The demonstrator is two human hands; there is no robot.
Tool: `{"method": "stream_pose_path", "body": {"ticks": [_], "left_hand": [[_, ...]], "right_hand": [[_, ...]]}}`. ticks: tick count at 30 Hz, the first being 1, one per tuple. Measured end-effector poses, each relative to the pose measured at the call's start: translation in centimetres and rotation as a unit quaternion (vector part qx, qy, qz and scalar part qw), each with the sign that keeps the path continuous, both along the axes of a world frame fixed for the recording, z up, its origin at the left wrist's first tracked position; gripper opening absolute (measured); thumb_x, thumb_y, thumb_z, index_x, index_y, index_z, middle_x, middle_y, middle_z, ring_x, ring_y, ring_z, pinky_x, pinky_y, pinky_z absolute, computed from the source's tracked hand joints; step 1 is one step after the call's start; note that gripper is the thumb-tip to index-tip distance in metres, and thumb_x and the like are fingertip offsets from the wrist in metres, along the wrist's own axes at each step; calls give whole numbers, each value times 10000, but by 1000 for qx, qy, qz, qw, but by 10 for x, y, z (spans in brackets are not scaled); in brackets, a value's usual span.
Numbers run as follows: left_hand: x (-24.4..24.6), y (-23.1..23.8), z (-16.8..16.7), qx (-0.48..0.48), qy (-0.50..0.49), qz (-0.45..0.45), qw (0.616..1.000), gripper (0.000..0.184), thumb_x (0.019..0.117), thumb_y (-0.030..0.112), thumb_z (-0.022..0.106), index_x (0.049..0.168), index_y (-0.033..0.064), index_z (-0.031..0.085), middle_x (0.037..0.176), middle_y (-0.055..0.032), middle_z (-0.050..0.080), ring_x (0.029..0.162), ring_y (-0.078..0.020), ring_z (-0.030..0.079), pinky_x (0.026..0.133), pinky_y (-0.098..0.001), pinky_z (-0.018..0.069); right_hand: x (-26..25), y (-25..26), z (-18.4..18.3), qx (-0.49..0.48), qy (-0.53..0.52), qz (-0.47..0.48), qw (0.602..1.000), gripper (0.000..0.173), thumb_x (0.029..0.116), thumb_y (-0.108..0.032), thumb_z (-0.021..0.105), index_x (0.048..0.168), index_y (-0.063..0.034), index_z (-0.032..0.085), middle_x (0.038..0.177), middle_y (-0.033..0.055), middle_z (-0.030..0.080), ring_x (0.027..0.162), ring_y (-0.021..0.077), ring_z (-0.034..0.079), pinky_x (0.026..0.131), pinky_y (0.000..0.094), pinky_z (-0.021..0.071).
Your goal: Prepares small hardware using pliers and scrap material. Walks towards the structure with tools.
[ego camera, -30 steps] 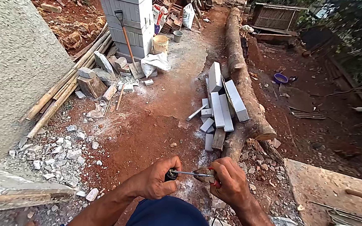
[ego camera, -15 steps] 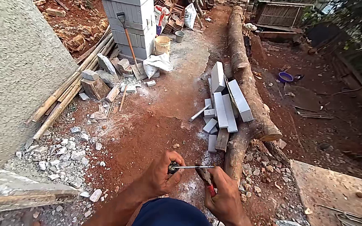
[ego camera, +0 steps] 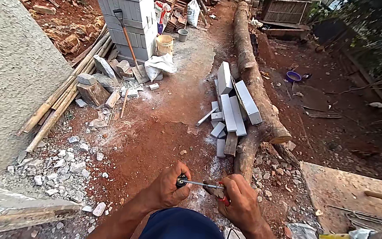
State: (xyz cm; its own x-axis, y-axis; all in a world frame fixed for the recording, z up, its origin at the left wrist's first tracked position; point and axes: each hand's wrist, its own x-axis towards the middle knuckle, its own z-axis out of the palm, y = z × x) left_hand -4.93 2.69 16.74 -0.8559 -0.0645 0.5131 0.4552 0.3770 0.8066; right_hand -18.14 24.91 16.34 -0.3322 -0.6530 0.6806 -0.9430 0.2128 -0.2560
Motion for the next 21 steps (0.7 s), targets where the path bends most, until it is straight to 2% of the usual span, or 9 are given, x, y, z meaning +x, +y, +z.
{"method": "stream_pose_path", "body": {"ticks": [6,11,13,15,18,19,21], "left_hand": [[3,-3,2,8,-38,-33,999,216,1008,235,570,1062,32,525,848,-64,596,658,-83,578,573,-237,513],[7,-1,3,59,-61,-63,994,194,1002,215,585,1060,45,514,855,-62,598,633,-92,595,556,-256,547],[6,1,0,44,-45,-31,998,192,1001,199,585,1076,37,517,891,-67,596,676,-87,595,589,-245,544],[4,3,-5,-39,-15,51,998,221,1012,220,587,1097,20,548,921,-85,617,746,-99,612,645,-244,546],[-3,3,-16,-154,16,173,973,261,1025,279,571,1100,29,571,938,-93,661,825,-134,663,698,-281,581],[-4,3,-20,-163,21,199,966,246,1019,264,582,1104,33,576,958,-94,675,860,-147,679,720,-296,594],[-5,2,-26,-102,22,206,973,203,997,174,612,1133,33,557,1029,-96,691,969,-170,694,819,-323,611]], "right_hand": [[-8,0,3,15,20,20,999,187,881,-227,540,935,-59,605,785,99,599,719,259,616,607,366,514],[-9,0,4,14,25,28,999,186,903,-235,536,947,-67,603,779,95,585,705,255,598,602,366,498],[-7,0,4,24,-2,29,999,190,878,-220,541,953,-60,613,791,97,604,719,250,618,608,363,517],[-2,1,0,27,-53,28,998,194,860,-199,548,958,-52,628,792,88,606,713,228,623,605,353,530],[10,4,-10,7,-115,5,993,207,847,-201,550,957,-48,637,780,64,599,682,176,604,587,322,523],[15,4,-13,2,-133,-7,991,206,849,-202,550,954,-48,639,774,56,601,669,155,599,579,305,521],[21,6,-18,-4,-180,-29,983,197,877,-202,556,954,-47,649,769,35,610,640,106,585,556,268,514]]}}
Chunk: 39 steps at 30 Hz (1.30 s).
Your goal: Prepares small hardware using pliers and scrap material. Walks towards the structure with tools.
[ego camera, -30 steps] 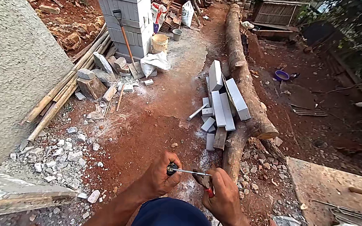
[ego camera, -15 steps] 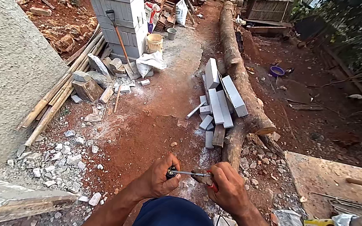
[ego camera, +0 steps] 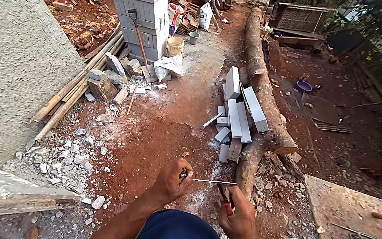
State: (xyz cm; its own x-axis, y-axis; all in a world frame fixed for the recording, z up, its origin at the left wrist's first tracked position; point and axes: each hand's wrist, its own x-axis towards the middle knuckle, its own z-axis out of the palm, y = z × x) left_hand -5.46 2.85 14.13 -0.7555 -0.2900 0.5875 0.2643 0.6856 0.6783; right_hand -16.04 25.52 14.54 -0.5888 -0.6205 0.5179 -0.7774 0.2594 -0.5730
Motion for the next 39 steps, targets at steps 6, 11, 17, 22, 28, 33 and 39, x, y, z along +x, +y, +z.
{"method": "stream_pose_path", "body": {"ticks": [6,11,17,22,28,33,39], "left_hand": [[-7,21,1,268,37,-126,954,230,978,57,629,1155,43,482,1110,-136,661,948,-253,707,759,-393,646],[-17,39,1,299,21,-183,936,213,978,74,618,1155,44,504,1092,-120,664,917,-231,706,753,-381,637],[-31,58,5,298,-35,-160,940,222,962,68,628,1157,-21,571,1011,-108,683,813,-202,698,695,-355,631],[-46,72,6,271,-55,-146,950,186,966,136,679,1077,-9,640,925,-83,697,713,-153,683,625,-308,616],[-59,88,1,199,-65,-109,972,144,980,133,662,1054,9,663,929,-64,733,674,-118,679,571,-265,596],[-71,104,-13,120,-92,-119,981,112,981,134,623,1021,32,645,927,-36,758,667,-79,687,562,-225,582],[-85,129,-36,88,-153,-159,972,118,969,143,630,996,28,634,929,-35,764,684,-59,692,567,-210,576]], "right_hand": [[6,19,-7,23,-144,-7,989,184,935,-244,584,1000,-81,638,745,-35,599,595,31,546,534,228,498],[2,32,-10,9,-299,11,954,117,915,-174,615,1018,-119,627,734,-60,588,584,36,547,522,233,491],[-7,50,-21,-40,-464,63,883,112,919,-111,615,1026,-80,611,706,31,577,521,155,540,464,318,485],[-8,63,-29,-53,-524,57,848,108,923,-106,617,1026,-77,598,690,34,557,512,145,521,471,307,476],[-12,77,-40,-32,-514,46,856,130,936,-120,608,1060,-84,608,730,17,565,554,135,533,508,325,483],[-7,94,-50,3,-493,-5,870,169,969,-185,609,1098,-77,624,813,37,609,680,138,594,643,357,529],[9,120,-84,33,-475,-60,877,371,1060,-334,489,1224,-68,690,1122,131,637,1023,235,635,922,429,539]]}}
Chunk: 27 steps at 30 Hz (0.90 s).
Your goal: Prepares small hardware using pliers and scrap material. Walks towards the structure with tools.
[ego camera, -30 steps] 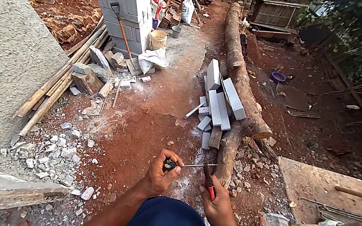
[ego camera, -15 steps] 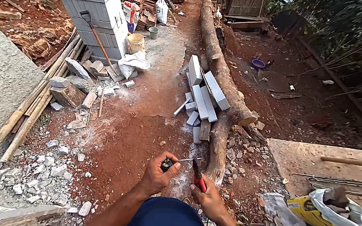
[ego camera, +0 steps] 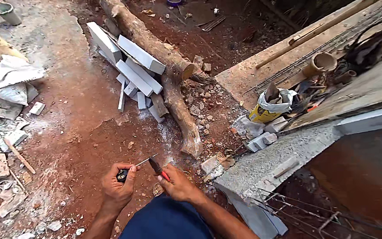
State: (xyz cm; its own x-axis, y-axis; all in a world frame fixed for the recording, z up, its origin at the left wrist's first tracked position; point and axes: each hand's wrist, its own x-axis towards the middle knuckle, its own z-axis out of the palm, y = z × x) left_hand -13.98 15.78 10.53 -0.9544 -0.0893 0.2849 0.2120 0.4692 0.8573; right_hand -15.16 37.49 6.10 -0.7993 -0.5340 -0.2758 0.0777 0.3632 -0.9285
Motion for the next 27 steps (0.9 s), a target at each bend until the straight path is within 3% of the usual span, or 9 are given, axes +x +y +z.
{"method": "stream_pose_path", "body": {"ticks": [6,10,17,27], "left_hand": [[-16,29,-23,-24,-33,-87,995,131,966,142,626,982,13,645,1014,-70,755,764,-63,704,627,-222,590],[-26,43,-30,-18,-52,-109,993,123,970,138,621,974,16,635,1045,-80,752,807,-79,719,638,-233,601],[-31,54,-43,16,-122,-102,987,96,958,116,625,985,23,624,982,-44,754,624,-52,658,522,-210,555],[-26,48,-55,-1,-234,-166,958,113,943,183,628,970,75,645,969,-25,773,589,-65,653,499,-206,534]], "right_hand": [[15,37,-19,43,-45,-20,998,363,1077,-353,456,1142,-53,650,906,123,685,867,258,680,823,492,543],[21,59,-32,55,-57,-29,996,343,1070,-340,475,1150,-47,635,896,129,676,856,269,677,812,499,548],[23,81,-40,5,-57,-91,994,327,1074,-324,476,1166,-45,619,880,114,676,827,242,683,788,466,562],[9,106,-48,32,-44,-121,991,310,1066,-292,500,1197,-34,612,899,132,675,847,261,678,797,465,554]]}}
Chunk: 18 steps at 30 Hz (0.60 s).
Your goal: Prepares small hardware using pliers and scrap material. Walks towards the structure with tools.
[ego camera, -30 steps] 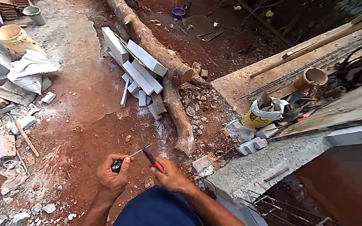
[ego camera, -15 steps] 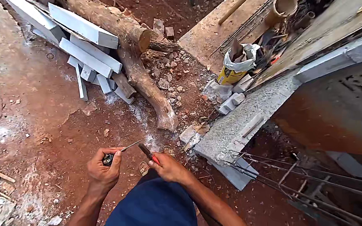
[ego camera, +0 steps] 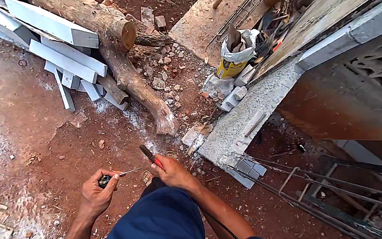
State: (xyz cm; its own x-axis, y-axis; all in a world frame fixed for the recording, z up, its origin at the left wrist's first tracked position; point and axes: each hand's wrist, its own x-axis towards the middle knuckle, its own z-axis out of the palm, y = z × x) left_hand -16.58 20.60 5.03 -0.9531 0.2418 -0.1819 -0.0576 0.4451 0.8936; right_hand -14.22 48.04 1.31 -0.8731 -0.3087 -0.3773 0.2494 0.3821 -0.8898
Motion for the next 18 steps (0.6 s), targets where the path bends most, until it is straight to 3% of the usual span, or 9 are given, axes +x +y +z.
{"method": "stream_pose_path", "body": {"ticks": [6,9,11,15,18], "left_hand": [[6,3,-5,-11,-31,-69,997,119,930,220,650,958,105,669,963,-6,776,657,-64,682,553,-208,551],[8,6,-5,-4,-43,-72,996,121,918,226,663,950,110,674,927,8,767,628,-53,660,538,-203,542],[9,7,-4,1,-53,-63,997,131,914,244,664,942,116,676,882,7,759,579,-58,638,509,-207,527],[8,11,-3,50,-86,-38,994,106,925,202,666,947,99,662,873,-27,765,548,-88,641,497,-224,536],[6,10,4,97,-106,-16,990,59,951,127,644,963,70,637,929,-54,772,573,-94,655,518,-234,548]], "right_hand": [[-11,-4,-8,7,39,18,999,309,1048,-311,545,1138,-32,642,1020,147,668,959,265,666,882,449,545],[-13,-9,-5,-2,25,34,999,360,991,-369,645,1174,-59,655,1043,151,587,919,270,623,821,440,550],[-13,-12,-8,-30,36,47,998,407,943,-380,714,1180,-53,660,1066,148,606,931,257,632,829,432,554],[-9,-13,-14,-118,25,64,991,370,923,-255,754,1172,-17,619,1021,107,718,909,177,701,848,373,582],[-6,-17,-7,-177,-9,36,983,333,921,-163,730,1190,-11,604,988,80,697,849,125,678,794,315,581]]}}
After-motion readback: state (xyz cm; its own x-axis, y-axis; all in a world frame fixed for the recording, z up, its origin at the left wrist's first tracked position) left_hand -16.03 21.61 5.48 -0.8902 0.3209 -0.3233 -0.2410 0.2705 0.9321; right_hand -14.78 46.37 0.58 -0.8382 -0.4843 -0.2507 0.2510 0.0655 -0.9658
